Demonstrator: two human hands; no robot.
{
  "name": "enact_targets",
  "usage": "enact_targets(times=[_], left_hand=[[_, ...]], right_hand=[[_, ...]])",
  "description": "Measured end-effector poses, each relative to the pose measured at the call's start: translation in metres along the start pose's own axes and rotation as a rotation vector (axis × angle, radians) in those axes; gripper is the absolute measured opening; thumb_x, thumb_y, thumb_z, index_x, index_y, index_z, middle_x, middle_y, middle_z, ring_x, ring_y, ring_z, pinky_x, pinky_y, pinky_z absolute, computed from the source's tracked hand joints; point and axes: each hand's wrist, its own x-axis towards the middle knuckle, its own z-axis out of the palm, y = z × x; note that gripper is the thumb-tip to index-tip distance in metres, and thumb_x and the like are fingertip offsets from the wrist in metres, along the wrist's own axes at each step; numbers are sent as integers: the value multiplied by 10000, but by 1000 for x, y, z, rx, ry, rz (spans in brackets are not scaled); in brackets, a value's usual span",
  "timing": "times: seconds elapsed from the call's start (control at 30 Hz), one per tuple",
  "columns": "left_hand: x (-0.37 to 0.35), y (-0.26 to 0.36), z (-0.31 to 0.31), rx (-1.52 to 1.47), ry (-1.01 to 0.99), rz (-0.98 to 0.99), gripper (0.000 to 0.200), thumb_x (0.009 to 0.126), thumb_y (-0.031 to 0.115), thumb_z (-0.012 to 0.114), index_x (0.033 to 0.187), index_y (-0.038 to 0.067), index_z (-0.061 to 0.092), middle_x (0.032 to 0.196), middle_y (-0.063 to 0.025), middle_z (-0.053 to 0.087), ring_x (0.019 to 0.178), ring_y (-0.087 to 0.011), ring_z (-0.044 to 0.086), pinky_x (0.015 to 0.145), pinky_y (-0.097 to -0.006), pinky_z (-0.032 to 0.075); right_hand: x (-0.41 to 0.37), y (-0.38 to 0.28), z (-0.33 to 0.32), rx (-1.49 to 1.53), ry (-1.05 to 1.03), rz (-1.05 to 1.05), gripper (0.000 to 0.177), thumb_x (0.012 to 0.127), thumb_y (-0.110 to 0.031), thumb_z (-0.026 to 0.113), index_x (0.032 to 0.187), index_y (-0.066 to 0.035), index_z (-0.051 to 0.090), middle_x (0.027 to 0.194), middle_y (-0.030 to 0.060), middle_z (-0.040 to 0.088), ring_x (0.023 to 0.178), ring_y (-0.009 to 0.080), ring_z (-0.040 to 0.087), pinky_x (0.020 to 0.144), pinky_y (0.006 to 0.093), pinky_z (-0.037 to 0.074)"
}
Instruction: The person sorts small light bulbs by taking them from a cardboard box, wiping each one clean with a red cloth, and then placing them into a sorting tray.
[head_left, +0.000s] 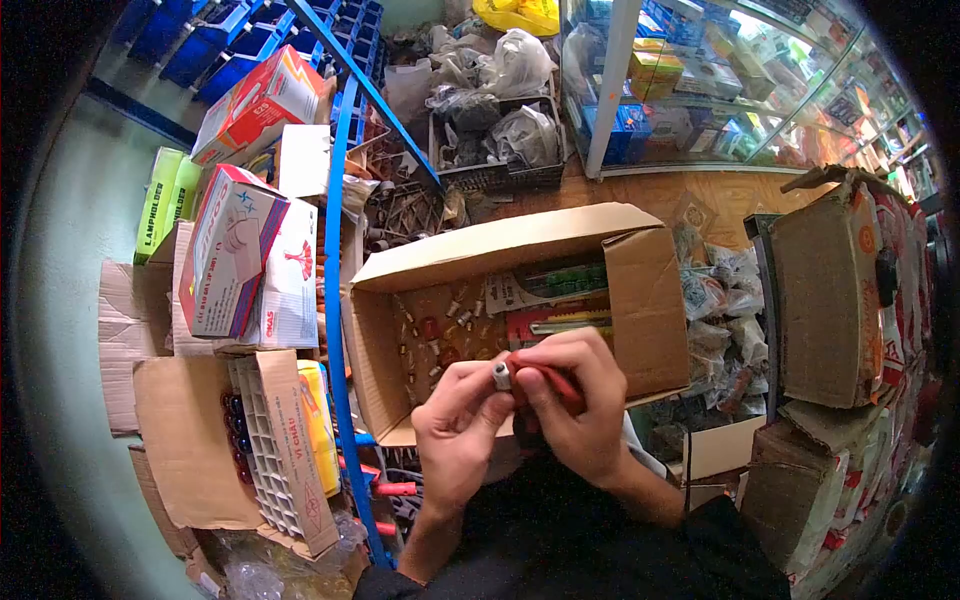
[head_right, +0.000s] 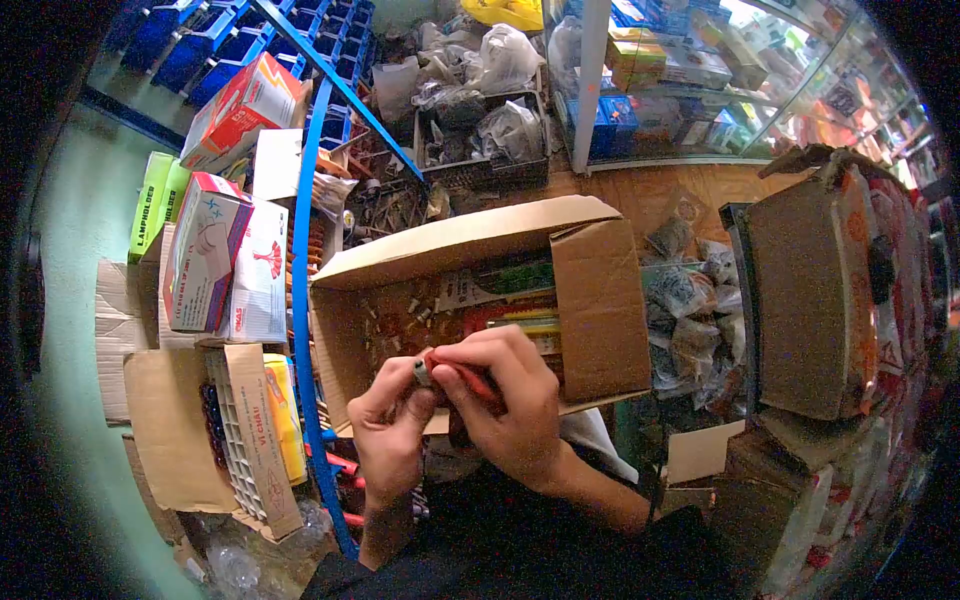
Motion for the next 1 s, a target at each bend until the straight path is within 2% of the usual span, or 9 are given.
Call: enact_targets(times=[0.13,0.27,0.37,0.53,0.63,0.67,0.77,0.87,1.0], left_hand=[[4,-10,-3,-49,88,-49,286,931,30,662,1210,-31,658,1031,-45,666,940,-118,620,874,-245,481],[-11,-12,0,52,-16,-59,305,926,68,683,1215,-24,657,1040,-62,691,962,-114,624,866,-251,494],[-5,1,10,-7,107,-68,324,927,74,685,1229,-34,644,1061,-80,698,953,-120,636,867,-251,502],[0,-18,5,-174,113,-96,408,949,88,657,1332,-16,562,1093,-103,693,966,-129,644,851,-266,522],[2,-14,9,-505,140,-155,461,964,84,628,1398,10,493,1133,-105,663,972,-140,641,834,-271,531],[1,-14,8,-561,110,-160,546,959,105,627,1441,-9,398,1099,-102,646,1008,-195,646,916,-314,536],[-3,-7,15,-535,51,-100,531,964,92,619,1440,3,403,1087,-86,606,1038,-184,609,899,-280,517],[-5,-13,1,-230,-64,-16,412,937,6,627,1325,3,492,1135,-91,567,1032,-158,568,905,-252,457],[-4,-12,-9,40,-109,182,325,829,-111,677,1131,-22,598,1134,-120,594,1040,-179,589,917,-281,478]], right_hand=[[-3,1,-4,-42,-50,-45,198,824,-86,767,1000,-51,684,904,123,650,811,274,646,713,354,525],[7,-2,-10,-22,-10,-26,165,832,-86,760,977,-46,691,888,109,655,792,253,649,696,342,524],[7,-3,-10,-35,-15,-27,156,841,-91,750,981,-52,693,892,109,652,794,256,650,695,344,525],[-3,1,-14,-84,-57,-37,199,832,-113,758,1020,-88,696,912,106,642,798,264,645,696,352,525],[-8,3,-14,-96,-75,-95,214,825,-125,765,1025,-98,695,927,101,640,815,266,642,711,362,523],[-9,4,-13,-95,-84,-116,217,822,-129,768,1025,-101,694,932,99,640,822,267,641,718,366,523],[-12,10,-11,-57,-18,-206,216,831,-139,765,1026,-86,688,946,108,636,842,270,638,747,374,522],[-6,6,-12,19,61,-167,221,850,-148,752,1040,-63,677,957,124,637,852,277,635,767,376,523],[3,9,-22,71,-92,-162,287,860,-154,742,1105,-42,640,1005,139,641,911,298,638,801,374,525]])
